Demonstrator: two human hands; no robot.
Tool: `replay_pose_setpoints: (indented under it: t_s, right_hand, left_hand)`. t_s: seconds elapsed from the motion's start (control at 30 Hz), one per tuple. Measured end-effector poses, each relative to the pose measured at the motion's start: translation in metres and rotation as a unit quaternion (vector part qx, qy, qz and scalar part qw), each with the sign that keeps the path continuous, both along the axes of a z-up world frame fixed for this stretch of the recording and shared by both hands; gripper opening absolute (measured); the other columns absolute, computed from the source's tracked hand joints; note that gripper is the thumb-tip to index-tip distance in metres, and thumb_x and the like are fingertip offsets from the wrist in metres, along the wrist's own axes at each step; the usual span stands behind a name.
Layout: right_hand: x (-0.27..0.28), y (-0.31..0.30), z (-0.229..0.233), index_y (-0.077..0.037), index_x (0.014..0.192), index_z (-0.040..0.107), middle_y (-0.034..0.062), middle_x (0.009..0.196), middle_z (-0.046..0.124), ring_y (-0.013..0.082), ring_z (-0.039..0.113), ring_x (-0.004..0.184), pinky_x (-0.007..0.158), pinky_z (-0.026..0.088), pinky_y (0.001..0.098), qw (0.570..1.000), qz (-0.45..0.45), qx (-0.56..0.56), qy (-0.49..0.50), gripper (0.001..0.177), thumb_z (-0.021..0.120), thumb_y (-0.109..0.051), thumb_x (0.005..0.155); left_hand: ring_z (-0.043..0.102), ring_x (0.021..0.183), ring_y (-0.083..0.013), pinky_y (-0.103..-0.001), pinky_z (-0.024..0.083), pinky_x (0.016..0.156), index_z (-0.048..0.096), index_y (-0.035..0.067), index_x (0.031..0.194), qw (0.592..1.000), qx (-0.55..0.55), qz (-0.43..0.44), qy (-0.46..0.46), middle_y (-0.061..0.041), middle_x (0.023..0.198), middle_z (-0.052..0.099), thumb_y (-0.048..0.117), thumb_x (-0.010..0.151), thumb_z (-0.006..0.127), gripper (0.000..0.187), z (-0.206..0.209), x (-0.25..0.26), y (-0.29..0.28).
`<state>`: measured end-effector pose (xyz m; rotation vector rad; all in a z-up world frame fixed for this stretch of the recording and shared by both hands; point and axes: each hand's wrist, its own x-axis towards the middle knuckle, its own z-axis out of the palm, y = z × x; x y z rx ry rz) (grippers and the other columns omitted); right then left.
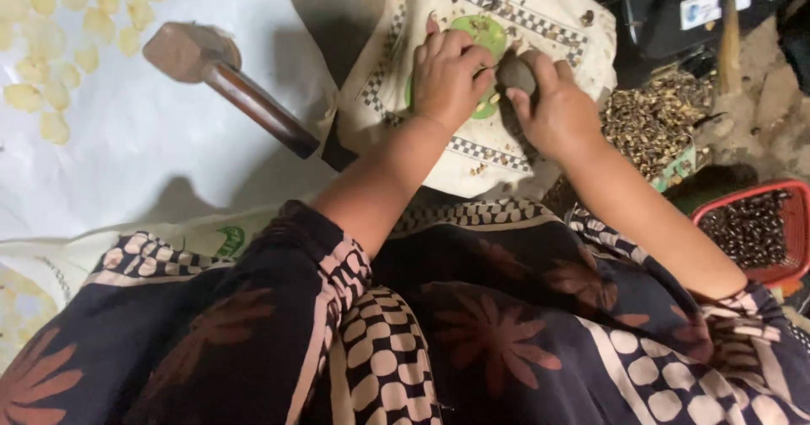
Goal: Cracking nut shells with a stone and flattening the kernels with a wooden mallet
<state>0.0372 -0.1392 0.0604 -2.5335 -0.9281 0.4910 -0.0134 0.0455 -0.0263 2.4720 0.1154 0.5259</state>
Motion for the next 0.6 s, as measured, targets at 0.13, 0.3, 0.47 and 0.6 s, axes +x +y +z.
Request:
replay_pose_setpoints:
  t_s: [0.13, 0.3, 0.47, 0.6]
  right_hand:
    - [-0.007, 0.014, 0.013, -0.008, 0.146, 0.043, 0.0316, 0.117, 0.055, 0.0498, 0.065, 0.085, 0.061, 0.061, 0.0586, 0.999, -0.022, 0.031, 0.001, 0.043, 0.060, -0.024, 0.111]
    - [0.002, 0.026, 0.008, -0.008, 0.144, 0.045, 0.0271, 0.108, 0.054, 0.0440, 0.060, 0.061, 0.040, 0.054, 0.0545, 0.995, 0.059, 0.041, -0.074, 0.042, 0.063, -0.025, 0.110]
    - [0.015, 0.042, 0.046, -0.014, 0.138, 0.036, 0.0326, 0.134, 0.056, 0.0503, 0.061, 0.115, 0.090, 0.063, 0.0503, 0.946, -0.205, -0.006, 0.251, 0.034, 0.052, -0.024, 0.110]
    - [0.006, 0.036, 0.037, -0.013, 0.146, 0.035, 0.0331, 0.134, 0.057, 0.0507, 0.060, 0.113, 0.089, 0.056, 0.0547, 0.962, -0.182, -0.059, 0.195, 0.044, 0.055, -0.028, 0.109]
  left_hand:
    - [0.052, 0.107, -0.0323, -0.047, 0.043, 0.098, 0.072, 0.019, 0.107, 0.998, -0.013, -0.016, 0.055, -0.003, 0.108, 0.059, 0.024, 0.082, 0.085, 0.028, -0.003, -0.011, 0.001]
    - [0.053, 0.090, -0.0317, -0.045, 0.047, 0.076, 0.074, 0.014, 0.118, 0.998, 0.031, -0.036, -0.044, -0.003, 0.102, 0.060, 0.001, 0.089, 0.070, 0.032, -0.017, -0.013, 0.022]
    - [0.051, 0.092, -0.0313, -0.042, 0.048, 0.084, 0.071, 0.013, 0.111, 0.997, -0.007, -0.050, -0.051, -0.006, 0.101, 0.058, -0.003, 0.086, 0.071, 0.029, -0.016, -0.011, 0.020]
    - [0.052, 0.098, -0.0329, -0.043, 0.047, 0.085, 0.071, 0.012, 0.103, 0.999, -0.038, -0.016, -0.019, -0.008, 0.107, 0.059, 0.001, 0.081, 0.076, 0.026, -0.016, -0.005, 0.012]
